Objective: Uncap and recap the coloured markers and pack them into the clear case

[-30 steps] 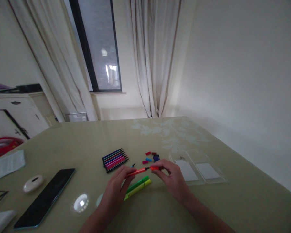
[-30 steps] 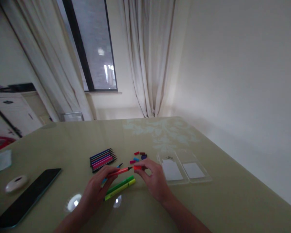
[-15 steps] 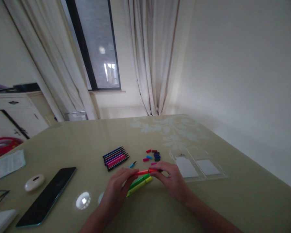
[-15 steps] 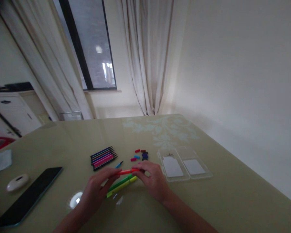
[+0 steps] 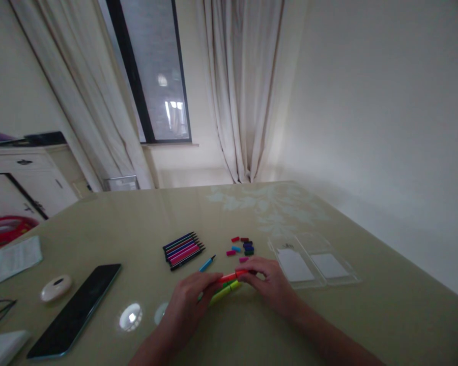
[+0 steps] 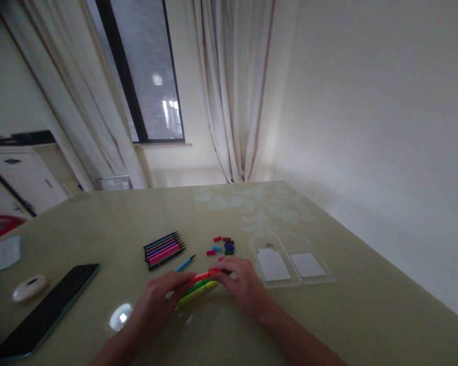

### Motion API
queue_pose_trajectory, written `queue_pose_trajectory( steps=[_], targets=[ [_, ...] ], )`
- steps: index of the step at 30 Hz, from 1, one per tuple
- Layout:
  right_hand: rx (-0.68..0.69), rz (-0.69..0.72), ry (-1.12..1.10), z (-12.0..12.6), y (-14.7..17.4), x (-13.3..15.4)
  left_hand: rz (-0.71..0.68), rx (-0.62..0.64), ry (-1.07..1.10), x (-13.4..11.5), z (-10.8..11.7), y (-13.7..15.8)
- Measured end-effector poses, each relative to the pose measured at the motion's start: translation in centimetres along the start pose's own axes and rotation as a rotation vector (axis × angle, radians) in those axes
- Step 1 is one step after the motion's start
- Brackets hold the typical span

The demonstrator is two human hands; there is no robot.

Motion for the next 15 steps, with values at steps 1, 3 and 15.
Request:
queue_pose_trajectory(
  steps=[1,3,15],
  targets=[
    [0.012,-0.008,-0.002,0.0,-0.1,-0.2,0.006,0.02,0.002,0.1,-0.1,0.0],
    [0.029,-0.014,-0.008,-0.1,-0.3,-0.4,0.026,0.05,0.002,0.4,-0.1,0.0],
    [-0.12,0.091,0.522,0.1,-1.8,-1.5,0.113,0.073,-0.276,2.1,0.7,-0.3]
  ],
)
Point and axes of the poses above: each hand's wrist, its own y-axis away from the middle knuckle, its own z-axis out of the back of the hand, x = y × z, the point moved 6 cm from there along -y, towards the middle knuckle, and after that the axes turned 6 degrees about -z, right-handed, at the moved point
